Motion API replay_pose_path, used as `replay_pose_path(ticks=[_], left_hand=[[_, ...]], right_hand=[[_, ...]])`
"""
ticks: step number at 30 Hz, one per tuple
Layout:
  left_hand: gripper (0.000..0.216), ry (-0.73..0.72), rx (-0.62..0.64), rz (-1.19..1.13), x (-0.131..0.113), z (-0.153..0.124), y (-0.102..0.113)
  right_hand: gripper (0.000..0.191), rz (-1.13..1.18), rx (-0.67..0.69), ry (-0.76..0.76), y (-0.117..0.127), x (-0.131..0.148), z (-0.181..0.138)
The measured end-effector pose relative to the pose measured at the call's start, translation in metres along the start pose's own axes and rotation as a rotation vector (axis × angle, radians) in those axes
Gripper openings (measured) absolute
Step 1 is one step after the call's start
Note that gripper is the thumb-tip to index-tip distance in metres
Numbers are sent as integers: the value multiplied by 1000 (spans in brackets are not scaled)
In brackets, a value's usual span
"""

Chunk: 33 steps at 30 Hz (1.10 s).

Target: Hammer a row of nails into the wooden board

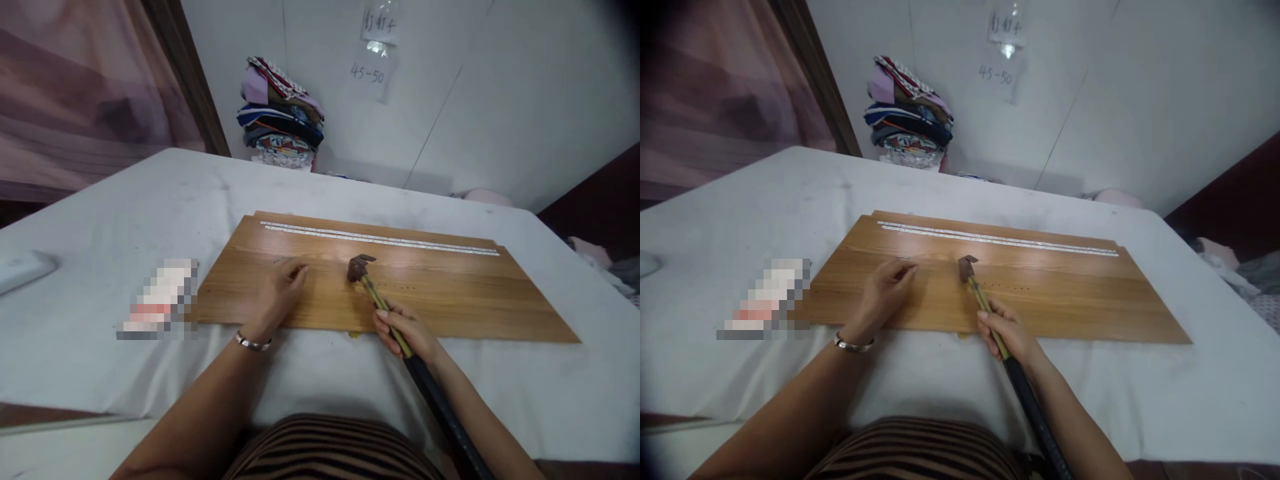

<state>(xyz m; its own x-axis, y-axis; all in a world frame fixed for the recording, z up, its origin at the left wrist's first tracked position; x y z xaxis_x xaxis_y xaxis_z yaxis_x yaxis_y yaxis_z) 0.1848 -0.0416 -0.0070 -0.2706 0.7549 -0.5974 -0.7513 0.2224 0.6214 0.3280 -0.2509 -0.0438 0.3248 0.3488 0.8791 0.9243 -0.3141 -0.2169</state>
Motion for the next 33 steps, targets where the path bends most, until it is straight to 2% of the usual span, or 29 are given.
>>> replay_pose_path(ticks=[3,10,17,20,25,28,33], left_hand=[[20,54,-50,53,12,4,11],[23,134,-72,183,34,10,30],[25,218,-21,333,53,11,45],[26,185,73,401,49,16,37],[30,42,264,501,33,32,10],[32,25,379,568,31,35,-5],[35,-25,491,693,26,37,-18]], right_hand=[[42,20,-7,18,3,3,3],[40,19,-24,46,2,9,4],[41,-62,11,62,-1,1,8],[42,-67,4,68,2,0,9],[39,-33,14,89,5,2,9],[38,-21,19,107,6,4,9],[38,-2,31,108,7,1,12]])
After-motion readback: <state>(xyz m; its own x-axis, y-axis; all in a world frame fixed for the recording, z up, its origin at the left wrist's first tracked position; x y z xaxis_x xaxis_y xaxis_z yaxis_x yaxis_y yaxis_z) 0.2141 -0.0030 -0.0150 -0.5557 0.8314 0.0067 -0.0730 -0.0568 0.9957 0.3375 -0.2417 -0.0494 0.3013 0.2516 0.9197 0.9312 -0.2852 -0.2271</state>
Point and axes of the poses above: each hand's wrist, its own z-axis towards the middle knuckle, its own y-axis out of the back of the hand, x = y × z, the point moved 9 cm from there along z, towards the middle knuckle, and after that the axes turned 8 degrees about -y, right-handed, at the moved point
